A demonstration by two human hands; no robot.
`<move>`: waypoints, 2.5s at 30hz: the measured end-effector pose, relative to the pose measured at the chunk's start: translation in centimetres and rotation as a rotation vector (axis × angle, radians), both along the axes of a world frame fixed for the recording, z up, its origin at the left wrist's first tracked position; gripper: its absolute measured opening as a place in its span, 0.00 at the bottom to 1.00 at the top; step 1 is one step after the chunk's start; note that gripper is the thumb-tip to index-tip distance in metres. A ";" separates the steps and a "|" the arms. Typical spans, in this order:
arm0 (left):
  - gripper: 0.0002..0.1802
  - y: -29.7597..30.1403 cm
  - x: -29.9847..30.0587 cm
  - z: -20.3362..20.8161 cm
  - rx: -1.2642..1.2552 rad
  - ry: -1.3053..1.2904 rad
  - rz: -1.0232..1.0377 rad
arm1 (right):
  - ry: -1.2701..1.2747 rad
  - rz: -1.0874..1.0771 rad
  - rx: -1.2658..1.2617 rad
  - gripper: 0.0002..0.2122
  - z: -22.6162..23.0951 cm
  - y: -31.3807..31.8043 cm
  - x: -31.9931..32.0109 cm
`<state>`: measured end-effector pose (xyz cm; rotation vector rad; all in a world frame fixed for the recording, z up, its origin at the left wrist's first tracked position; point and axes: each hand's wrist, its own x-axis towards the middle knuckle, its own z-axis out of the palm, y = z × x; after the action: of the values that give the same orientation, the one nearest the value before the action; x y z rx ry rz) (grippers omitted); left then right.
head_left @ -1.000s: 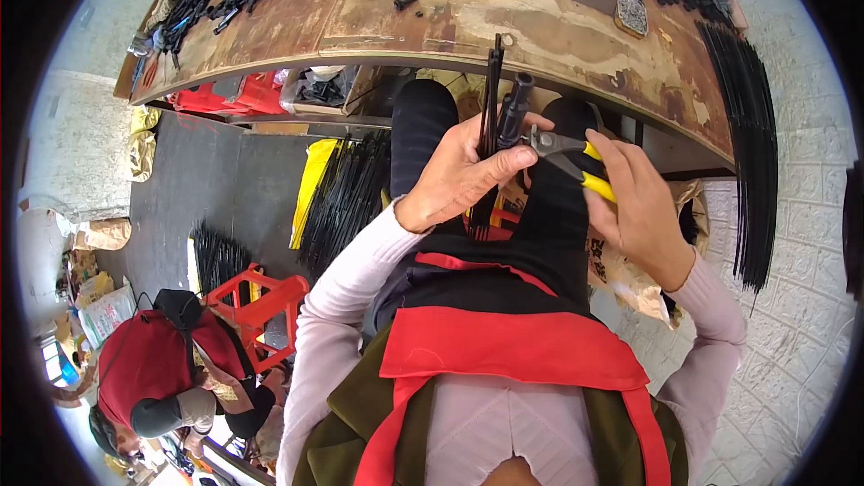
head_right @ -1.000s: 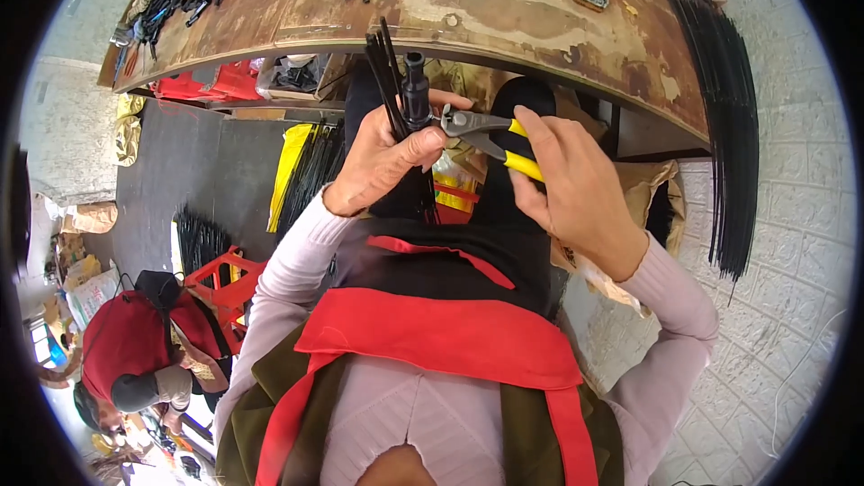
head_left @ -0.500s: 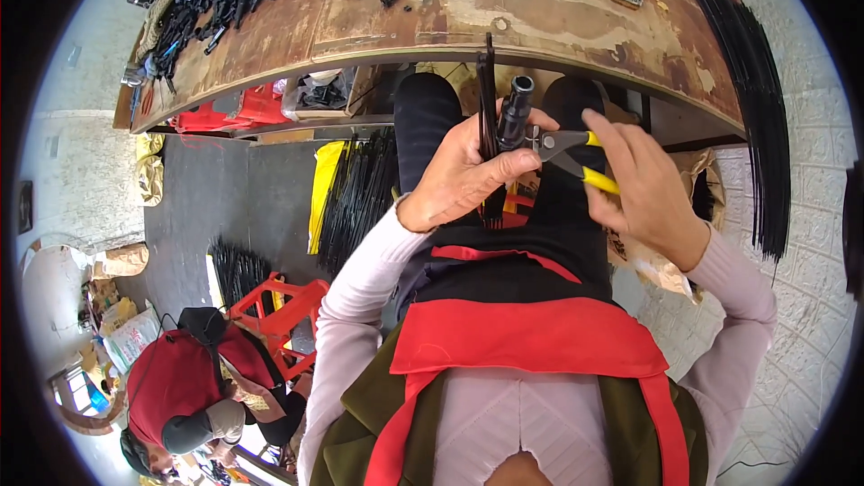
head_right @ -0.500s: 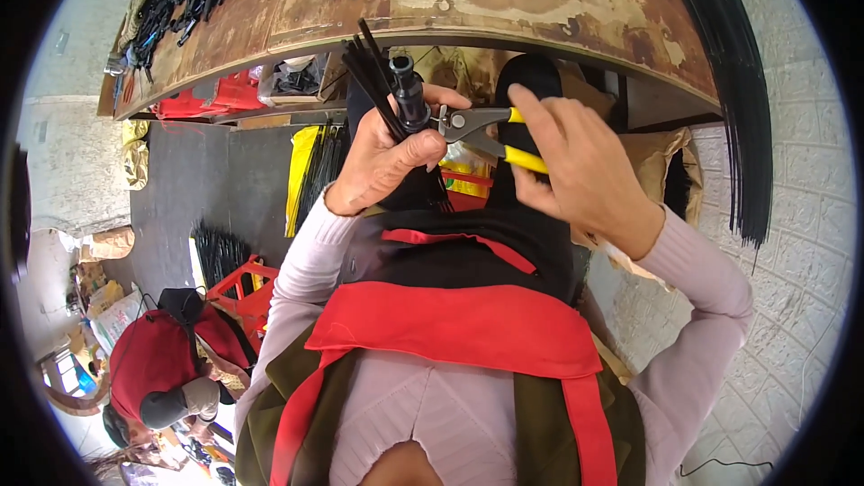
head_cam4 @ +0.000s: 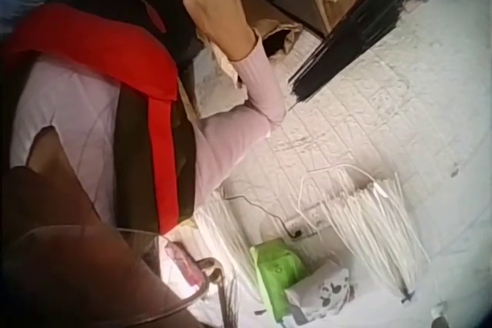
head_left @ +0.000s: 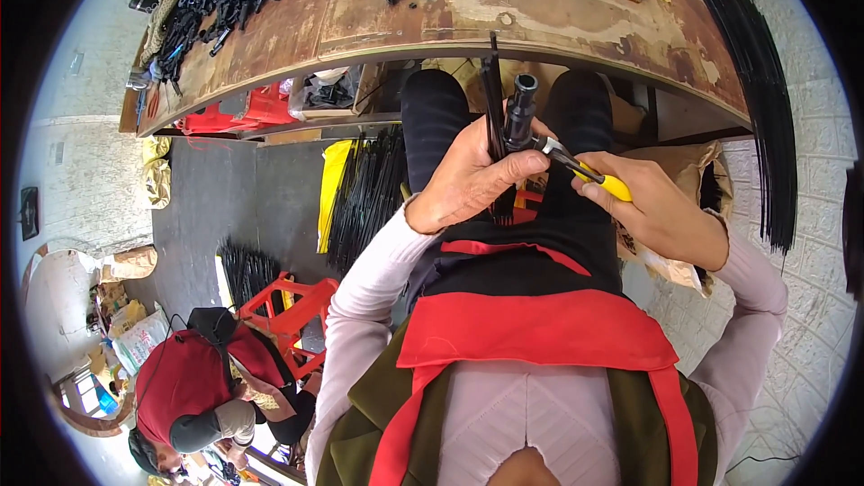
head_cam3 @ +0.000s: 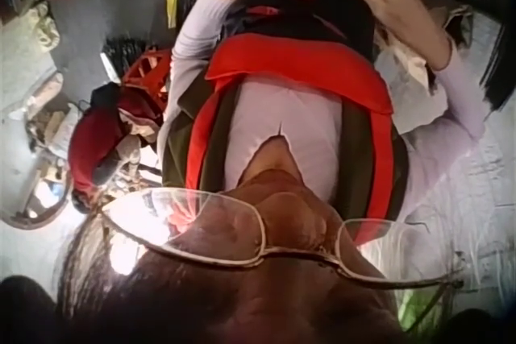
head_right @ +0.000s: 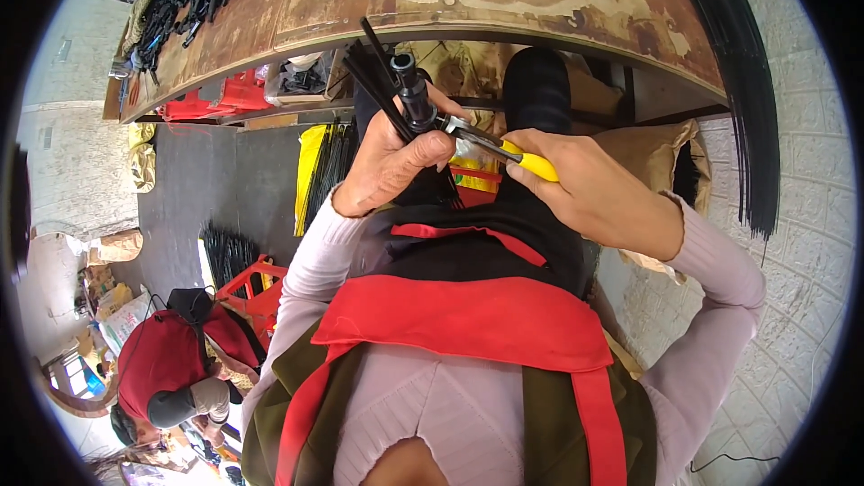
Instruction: Trimming and bundling black plastic tubes at a factory workbench using hand tools.
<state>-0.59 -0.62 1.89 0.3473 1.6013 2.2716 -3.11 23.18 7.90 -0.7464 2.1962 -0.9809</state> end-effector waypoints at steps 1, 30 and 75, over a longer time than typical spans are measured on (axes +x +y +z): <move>0.15 0.1 0.1 -0.1 0.005 0.006 0.015 | -0.006 0.000 0.024 0.15 0.1 0.0 0.0; 0.16 1.5 1.4 0.2 -0.271 0.262 0.202 | -0.307 -0.036 0.072 0.10 2.1 0.6 -0.8; 0.16 0.6 -1.3 0.0 -0.048 -0.088 0.140 | -0.411 -0.545 -0.652 0.06 -3.2 5.0 -24.0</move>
<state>-1.91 -0.03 1.94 0.1241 1.6792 2.3106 -27.12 28.15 4.72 -0.1535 1.7308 -1.9787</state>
